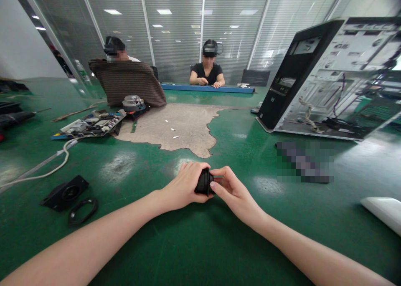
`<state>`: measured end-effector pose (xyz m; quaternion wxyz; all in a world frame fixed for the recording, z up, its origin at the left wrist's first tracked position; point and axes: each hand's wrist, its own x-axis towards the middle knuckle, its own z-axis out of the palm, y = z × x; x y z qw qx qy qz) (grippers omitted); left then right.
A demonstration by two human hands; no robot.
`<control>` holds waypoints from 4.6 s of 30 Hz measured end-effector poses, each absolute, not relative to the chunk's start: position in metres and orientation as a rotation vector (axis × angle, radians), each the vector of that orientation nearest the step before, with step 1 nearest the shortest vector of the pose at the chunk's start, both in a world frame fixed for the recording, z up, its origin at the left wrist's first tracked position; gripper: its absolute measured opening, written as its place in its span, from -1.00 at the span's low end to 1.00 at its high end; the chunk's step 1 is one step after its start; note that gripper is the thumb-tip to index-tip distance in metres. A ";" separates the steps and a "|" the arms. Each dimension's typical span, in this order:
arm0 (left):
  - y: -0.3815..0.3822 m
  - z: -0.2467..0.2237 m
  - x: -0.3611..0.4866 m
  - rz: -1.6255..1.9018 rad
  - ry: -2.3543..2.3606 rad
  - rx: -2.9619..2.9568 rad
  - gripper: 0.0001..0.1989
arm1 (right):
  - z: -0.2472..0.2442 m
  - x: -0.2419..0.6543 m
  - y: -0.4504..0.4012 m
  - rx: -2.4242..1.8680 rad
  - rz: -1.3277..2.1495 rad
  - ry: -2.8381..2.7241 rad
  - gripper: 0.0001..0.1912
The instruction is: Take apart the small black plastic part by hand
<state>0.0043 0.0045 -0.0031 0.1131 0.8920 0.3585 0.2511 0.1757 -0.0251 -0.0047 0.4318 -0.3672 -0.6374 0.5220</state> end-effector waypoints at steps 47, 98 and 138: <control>0.004 -0.002 0.004 0.748 1.042 2.599 -0.45 | -0.001 0.177 -0.024 -0.986 1.297 -1.603 -0.76; 0.007 -0.002 0.006 0.739 1.015 2.609 -0.43 | -0.004 0.178 -0.021 -0.952 1.333 -1.554 -0.80; 0.008 -0.001 0.005 0.732 1.028 2.563 -0.44 | 0.000 0.179 -0.022 -1.009 1.328 -1.582 -0.71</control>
